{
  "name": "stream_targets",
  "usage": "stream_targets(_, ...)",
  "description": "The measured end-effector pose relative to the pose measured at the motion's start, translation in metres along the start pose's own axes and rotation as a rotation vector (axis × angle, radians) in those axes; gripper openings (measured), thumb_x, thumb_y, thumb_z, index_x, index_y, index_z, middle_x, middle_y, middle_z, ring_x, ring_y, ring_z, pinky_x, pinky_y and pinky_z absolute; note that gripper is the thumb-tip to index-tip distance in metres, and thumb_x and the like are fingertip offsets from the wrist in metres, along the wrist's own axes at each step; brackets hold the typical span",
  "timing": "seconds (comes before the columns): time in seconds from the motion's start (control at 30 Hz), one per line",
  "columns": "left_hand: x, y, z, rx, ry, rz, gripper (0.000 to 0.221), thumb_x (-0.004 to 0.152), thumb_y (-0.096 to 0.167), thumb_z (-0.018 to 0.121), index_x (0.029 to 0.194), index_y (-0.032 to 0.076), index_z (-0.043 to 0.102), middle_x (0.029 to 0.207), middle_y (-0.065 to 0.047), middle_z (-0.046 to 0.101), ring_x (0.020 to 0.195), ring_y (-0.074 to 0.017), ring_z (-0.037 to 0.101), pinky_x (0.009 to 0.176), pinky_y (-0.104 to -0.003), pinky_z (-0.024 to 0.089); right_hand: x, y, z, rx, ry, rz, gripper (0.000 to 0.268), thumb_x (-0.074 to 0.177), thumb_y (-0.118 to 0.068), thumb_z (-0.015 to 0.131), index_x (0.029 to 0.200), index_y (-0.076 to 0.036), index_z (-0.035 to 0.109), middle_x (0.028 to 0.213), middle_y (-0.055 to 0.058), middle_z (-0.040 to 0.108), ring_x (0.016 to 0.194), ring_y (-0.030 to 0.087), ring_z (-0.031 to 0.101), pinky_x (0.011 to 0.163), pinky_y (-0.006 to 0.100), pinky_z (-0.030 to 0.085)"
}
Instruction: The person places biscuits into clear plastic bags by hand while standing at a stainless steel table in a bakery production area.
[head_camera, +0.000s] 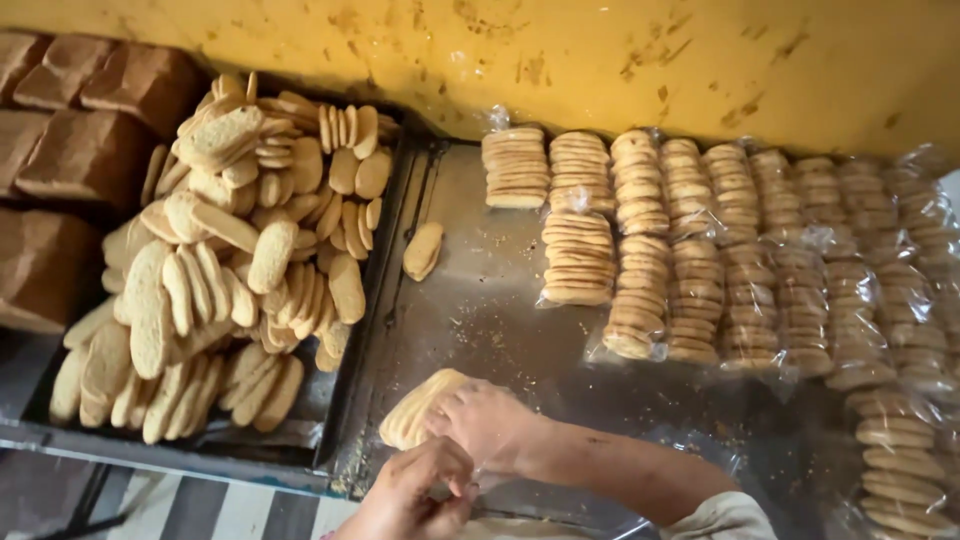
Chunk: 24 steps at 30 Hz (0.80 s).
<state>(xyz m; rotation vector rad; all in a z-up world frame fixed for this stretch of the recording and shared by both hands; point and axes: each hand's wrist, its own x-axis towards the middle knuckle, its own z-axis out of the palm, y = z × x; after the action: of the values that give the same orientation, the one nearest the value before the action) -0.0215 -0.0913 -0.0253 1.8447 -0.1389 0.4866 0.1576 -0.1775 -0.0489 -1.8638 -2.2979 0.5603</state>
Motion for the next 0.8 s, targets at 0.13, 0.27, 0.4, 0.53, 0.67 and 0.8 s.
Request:
stream_targets(0.13, 0.004, 0.013, 0.012, -0.054, 0.014, -0.036, 0.030, 0.081, -0.008, 0.077, 0.093, 0.007, 0.054, 0.095, -0.007, 0.067, 0.090, -0.0218, 0.070, 0.081, -0.033, 0.056, -0.008, -0.023, -0.055, 0.048, -0.257, 0.088, 0.073, 0.076, -0.045, 0.071, 0.135, -0.006, 0.051, 0.126, 0.022, 0.058, 0.122, 0.040, 0.054, 0.100, 0.051, 0.037)
stream_targets(0.27, 0.006, 0.011, 0.005, -0.070, 0.032, 0.016, 0.030, 0.081, -0.010, 0.076, 0.094, 0.007, 0.055, 0.095, -0.008, 0.066, 0.090, -0.0205, 0.068, 0.082, -0.034, 0.055, -0.031, -0.029, -0.076, 0.121, -0.285, 0.144, 0.055, 0.090, -0.037, 0.061, 0.135, -0.007, 0.052, 0.119, 0.019, 0.065, 0.120, 0.036, 0.059, 0.104, 0.049, 0.042)
stream_targets(0.4, -0.005, -0.008, -0.016, -0.252, 0.096, -0.063, 0.028, 0.083, -0.016, 0.070, 0.095, 0.005, 0.055, 0.097, -0.010, 0.064, 0.092, -0.0195, 0.065, 0.080, -0.031, 0.054, -0.088, -0.055, -0.122, 0.412, 0.248, -0.100, 0.031, 0.101, -0.027, 0.061, 0.120, -0.002, 0.065, 0.118, 0.015, 0.072, 0.111, 0.033, 0.070, 0.096, 0.040, 0.053)
stream_targets(0.53, -0.009, -0.016, -0.043, -0.486, 0.129, -0.094, 0.028, 0.085, -0.021, 0.061, 0.099, 0.002, 0.053, 0.103, -0.013, 0.058, 0.091, -0.0192, 0.062, 0.081, -0.029, 0.055, -0.163, 0.008, -0.068, 0.748, 0.509, -0.212, 0.025, 0.098, -0.027, 0.083, 0.117, -0.014, 0.072, 0.119, 0.003, 0.083, 0.116, 0.025, 0.069, 0.105, 0.041, 0.054)
stream_targets(0.67, -0.010, -0.020, -0.054, -0.622, 0.067, -0.146, 0.027, 0.088, -0.020, 0.059, 0.102, 0.002, 0.051, 0.102, -0.012, 0.056, 0.093, -0.0175, 0.059, 0.080, -0.030, 0.055, -0.107, 0.019, -0.025, 0.411, 0.303, 0.273, 0.107, 0.065, -0.042, 0.094, 0.149, 0.000, 0.042, 0.154, 0.023, 0.041, 0.146, 0.040, 0.037, 0.115, 0.048, 0.031)
stream_targets(0.8, 0.012, -0.014, -0.059, -0.400, 0.002, -0.001, 0.027, 0.087, -0.016, 0.060, 0.105, 0.004, 0.051, 0.105, -0.010, 0.058, 0.094, -0.0174, 0.063, 0.083, -0.030, 0.055, -0.044, -0.013, 0.002, 0.332, 0.259, 0.125, 0.097, 0.070, -0.037, 0.089, 0.146, 0.001, 0.042, 0.155, 0.022, 0.045, 0.145, 0.038, 0.040, 0.116, 0.050, 0.027)
